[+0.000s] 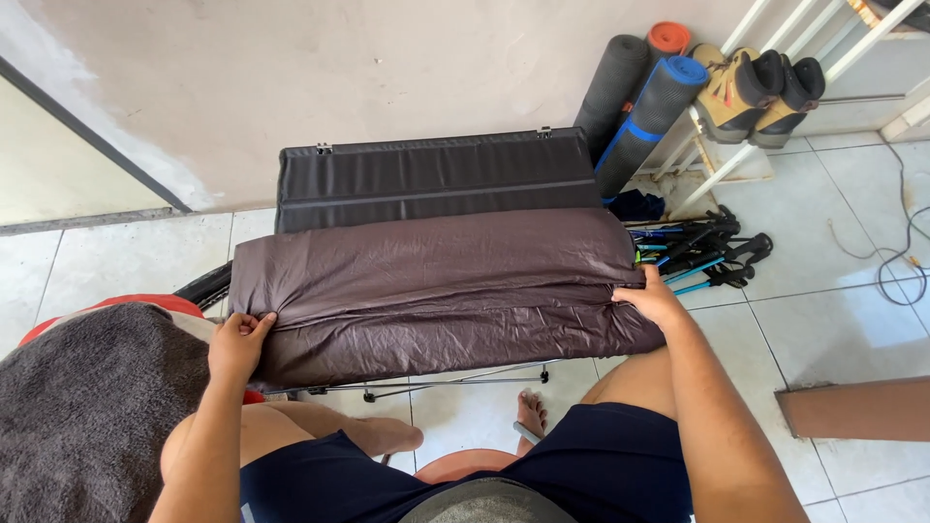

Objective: The person is folding and rolling a brown jacket on a black mat.

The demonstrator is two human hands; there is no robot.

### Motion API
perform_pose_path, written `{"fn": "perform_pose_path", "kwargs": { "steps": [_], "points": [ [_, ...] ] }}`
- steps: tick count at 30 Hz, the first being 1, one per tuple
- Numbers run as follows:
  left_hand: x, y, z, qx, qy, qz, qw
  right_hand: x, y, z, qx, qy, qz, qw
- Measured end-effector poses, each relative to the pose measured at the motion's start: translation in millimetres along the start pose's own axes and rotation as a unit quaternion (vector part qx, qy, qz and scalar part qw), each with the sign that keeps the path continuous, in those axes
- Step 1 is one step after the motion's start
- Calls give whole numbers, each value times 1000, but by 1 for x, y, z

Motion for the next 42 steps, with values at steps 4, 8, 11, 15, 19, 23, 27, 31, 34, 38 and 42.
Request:
{"fn": "perform_pose_path", "kwargs": {
  "steps": [4,8,11,15,19,23,27,31,34,38,42],
  "points": [
    [-56,-52,-49,-79,-39,-95,992,-1,-6,0,-30,9,18,999],
    [-24,-38,-58,-41,-103,-171,979,20,-46,-14,-39,10,66,997],
    [-23,-50,-74,86,-238,-260,932,-8,-33,-13,-34,49,102,993],
    [-56,-80,-103,162,-384,-324,850,51,-111,-24,25,164,141,976],
    [-16,-59,-73,195,-464,-289,814,24,-78,-18,-16,244,121,962],
    [18,-42,-47,199,-537,-221,790,-21,-12,1,-162,374,32,913],
    [14,-46,-30,141,-534,-256,794,-45,30,10,-186,604,11,775],
    [4,-52,-20,56,-450,-272,849,-35,4,22,-102,456,118,876],
    [-5,-54,-20,24,-411,-286,865,-14,-33,22,-90,375,173,906],
    [-23,-73,-38,39,-404,-306,861,-34,-23,27,-142,295,152,933],
    [-25,-81,-46,18,-322,-270,907,-26,-44,16,-69,260,179,946]
  ]
}}
Point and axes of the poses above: each hand's wrist, its own y-axis towards the middle knuckle, its own z-axis out of the palm, x = y × z, the point moved 1 cm from there along y, towards the middle knuckle, and after that the axes turned 4 degrees about -x, right-handed, at the moved point
